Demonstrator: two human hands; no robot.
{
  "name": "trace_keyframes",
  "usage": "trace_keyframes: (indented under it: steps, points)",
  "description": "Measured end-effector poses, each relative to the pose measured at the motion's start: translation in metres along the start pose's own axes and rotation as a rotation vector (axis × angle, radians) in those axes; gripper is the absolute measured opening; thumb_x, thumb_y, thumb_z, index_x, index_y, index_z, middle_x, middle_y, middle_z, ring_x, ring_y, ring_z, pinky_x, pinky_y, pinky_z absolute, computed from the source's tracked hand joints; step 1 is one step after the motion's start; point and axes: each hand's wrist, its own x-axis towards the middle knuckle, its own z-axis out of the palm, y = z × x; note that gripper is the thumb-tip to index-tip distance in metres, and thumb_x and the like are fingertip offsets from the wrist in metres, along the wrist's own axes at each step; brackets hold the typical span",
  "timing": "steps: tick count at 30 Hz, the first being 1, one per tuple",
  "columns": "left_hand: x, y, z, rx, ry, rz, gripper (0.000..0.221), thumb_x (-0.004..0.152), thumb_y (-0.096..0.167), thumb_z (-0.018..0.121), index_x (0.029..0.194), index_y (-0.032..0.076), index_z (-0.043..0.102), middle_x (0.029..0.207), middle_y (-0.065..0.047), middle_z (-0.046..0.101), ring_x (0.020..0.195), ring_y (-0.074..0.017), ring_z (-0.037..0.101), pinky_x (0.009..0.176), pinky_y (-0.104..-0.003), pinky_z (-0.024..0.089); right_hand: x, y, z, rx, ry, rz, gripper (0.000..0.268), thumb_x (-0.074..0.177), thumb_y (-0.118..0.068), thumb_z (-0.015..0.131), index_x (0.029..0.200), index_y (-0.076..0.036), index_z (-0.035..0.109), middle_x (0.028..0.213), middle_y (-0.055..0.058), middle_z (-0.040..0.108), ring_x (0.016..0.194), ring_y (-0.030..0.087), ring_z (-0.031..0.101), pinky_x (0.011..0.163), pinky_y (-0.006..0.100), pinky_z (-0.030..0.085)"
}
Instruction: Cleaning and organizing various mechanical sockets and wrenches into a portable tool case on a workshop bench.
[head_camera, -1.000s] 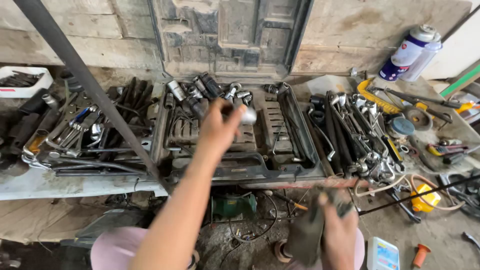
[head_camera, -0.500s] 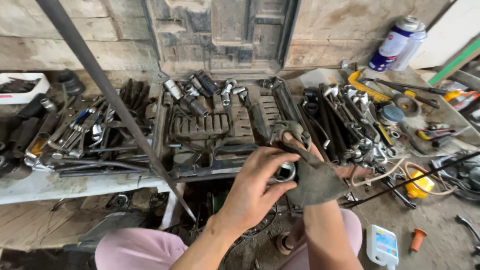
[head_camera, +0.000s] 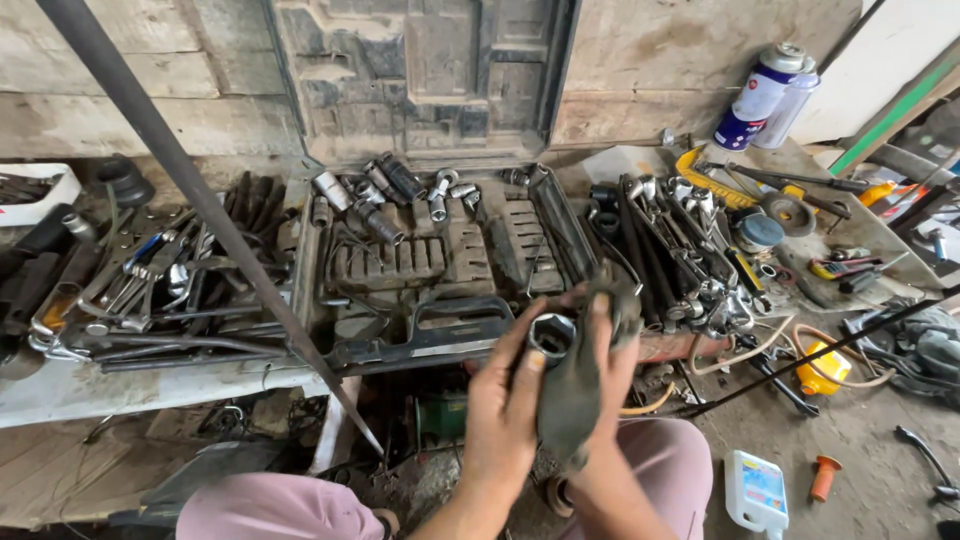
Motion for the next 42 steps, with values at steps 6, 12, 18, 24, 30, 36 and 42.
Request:
trace_keyframes:
  steps: [6, 12, 18, 24, 30, 36, 42]
  points:
    - [-0.002, 0.004, -0.002, -0.153, -0.091, -0.038, 0.057, 0.094, 0.043, 0.061, 0.147, 0.028, 0.047, 0.166, -0.006, 0.037, 0.152, -0.0345, 0.037, 0.116, -0.072, 0.03, -0.01, 0.002, -0.003, -0.64, -0.043, -0.026, 0.032, 0.109, -0.035, 0.046, 0.115, -0.005, 0.056, 0.102, 0.003, 0.051, 0.081, 0.01, 0.052, 0.072, 0.02, 0.047]
    - [0.011, 0.011, -0.011, -0.061, -0.142, 0.088, 0.075, 0.099, 0.061, 0.029, 0.16, 0.019, 0.019, 0.175, -0.002, 0.009, 0.162, -0.0236, -0.001, 0.126, -0.055, -0.004, -0.017, -0.003, 0.011, -0.654, -0.367, -0.277, 0.035, 0.107, -0.005, 0.055, 0.141, -0.005, 0.045, 0.142, 0.014, 0.053, 0.134, 0.024, 0.059, 0.123, 0.035, 0.053]
    - [0.018, 0.016, -0.011, -0.049, -0.029, 0.076, 0.07, 0.101, 0.057, 0.018, 0.162, 0.024, 0.017, 0.164, -0.011, 0.044, 0.15, -0.0273, 0.043, 0.11, -0.042, 0.042, -0.038, -0.003, 0.019, -0.983, -0.104, -0.075, 0.025, 0.106, -0.009, 0.047, 0.128, 0.002, 0.053, 0.117, 0.012, 0.06, 0.098, 0.021, 0.06, 0.092, 0.032, 0.052]
    - [0.018, 0.012, -0.008, -0.371, 0.014, -0.016, 0.07, 0.098, 0.053, 0.037, 0.158, 0.016, 0.035, 0.143, -0.013, 0.059, 0.121, -0.0174, 0.056, 0.103, -0.036, 0.047, -0.022, 0.003, 0.016, -0.054, 0.141, 0.31, 0.016, 0.104, -0.013, 0.062, 0.108, -0.001, 0.071, 0.094, 0.006, 0.074, 0.076, 0.007, 0.065, 0.068, 0.019, 0.051]
    - [0.002, -0.014, -0.005, -0.65, 0.54, -0.265, 0.049, 0.108, 0.046, 0.041, 0.096, 0.002, 0.058, 0.083, -0.011, 0.058, 0.071, -0.0245, 0.06, 0.064, -0.041, 0.054, -0.022, 0.015, 0.021, -0.432, 0.07, 0.086, 0.022, 0.104, -0.029, 0.06, 0.109, -0.007, 0.056, 0.08, -0.002, 0.056, 0.067, 0.008, 0.052, 0.061, 0.022, 0.048]
    - [0.012, -0.046, -0.03, -0.066, 0.34, -0.081, 0.069, 0.1, 0.059, 0.022, 0.081, 0.01, 0.065, 0.09, -0.012, 0.073, 0.088, -0.0258, 0.068, 0.092, -0.048, 0.049, -0.036, 0.022, 0.002, -0.975, 0.0, -0.22, 0.059, 0.087, -0.027, 0.068, 0.129, -0.005, 0.033, 0.13, 0.015, 0.041, 0.121, 0.027, 0.043, 0.107, 0.045, 0.035]
    - [0.031, -0.021, -0.051, 0.1, 0.1, 0.067, 0.054, 0.105, 0.052, 0.022, 0.096, 0.009, 0.054, 0.081, -0.005, 0.058, 0.072, -0.0166, 0.058, 0.069, -0.033, 0.054, -0.045, -0.011, -0.009, -1.302, -0.543, -0.279, 0.044, 0.089, -0.046, 0.066, 0.097, -0.004, 0.071, 0.116, 0.018, 0.056, 0.1, 0.032, 0.061, 0.08, 0.041, 0.054]
